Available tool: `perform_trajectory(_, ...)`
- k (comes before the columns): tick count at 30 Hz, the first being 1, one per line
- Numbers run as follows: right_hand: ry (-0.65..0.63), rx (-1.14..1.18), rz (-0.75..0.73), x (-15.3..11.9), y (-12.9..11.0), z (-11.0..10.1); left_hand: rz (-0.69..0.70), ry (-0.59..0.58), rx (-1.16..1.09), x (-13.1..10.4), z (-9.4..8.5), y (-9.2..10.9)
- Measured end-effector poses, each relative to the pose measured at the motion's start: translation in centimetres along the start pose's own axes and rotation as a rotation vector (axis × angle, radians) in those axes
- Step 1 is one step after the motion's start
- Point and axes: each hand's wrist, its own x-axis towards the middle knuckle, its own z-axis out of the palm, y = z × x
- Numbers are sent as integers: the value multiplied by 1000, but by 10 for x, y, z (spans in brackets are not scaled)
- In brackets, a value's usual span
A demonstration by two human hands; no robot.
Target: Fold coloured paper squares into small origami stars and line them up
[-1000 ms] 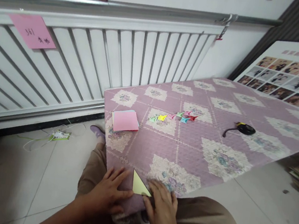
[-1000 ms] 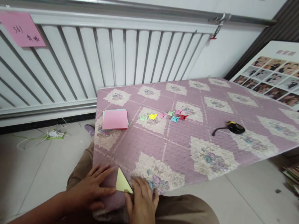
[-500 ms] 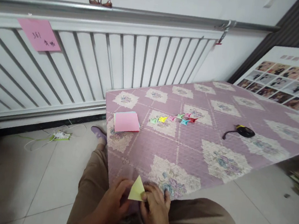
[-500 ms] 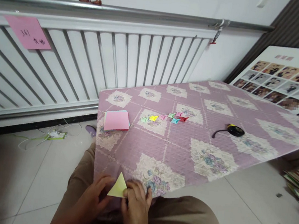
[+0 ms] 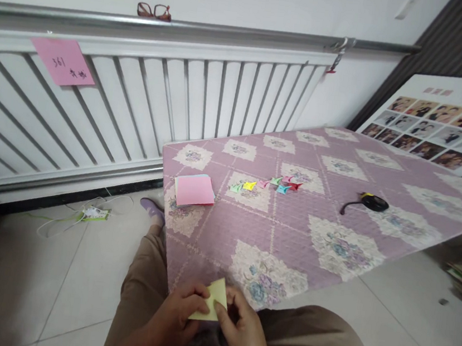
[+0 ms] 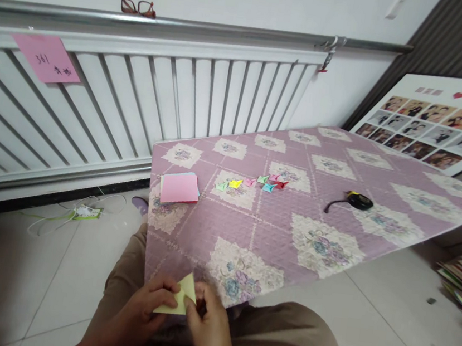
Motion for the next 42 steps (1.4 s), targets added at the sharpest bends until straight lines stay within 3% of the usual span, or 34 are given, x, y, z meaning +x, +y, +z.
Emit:
perform_trajectory(6,-189,291,218,1,-16,-4,-44,34,-124,3,-7,2)
perform_trajectory(9,-141,360,280,0,-15,-1,-253,135,-339,3,-3,3)
perform_trajectory(12,-20,368,236,1,-13,4,-534,159,-668,2,9,4)
perform_trajectory(15,67,363,165,3,-15,9,-511,148,-838,3,26,5)
perform_trajectory(17,84,361,147,3,-18,13,-573,126,-849,7,37,5)
perform_trajectory(21,82,398,134,1,-25,18,-749,336,-849,17,48,3)
perform_trajectory(26,29,444,131,-2,-28,20,-725,382,-894,23,37,6)
perform_trajectory(34,9,393,148,-5,-29,23,-673,299,-782,21,19,12)
perform_trajectory(38,33,388,196,-4,-28,-1,-706,258,-729,17,5,13)
perform_trajectory(42,66,507,275,-2,-44,-30,-685,107,-695,13,-10,19)
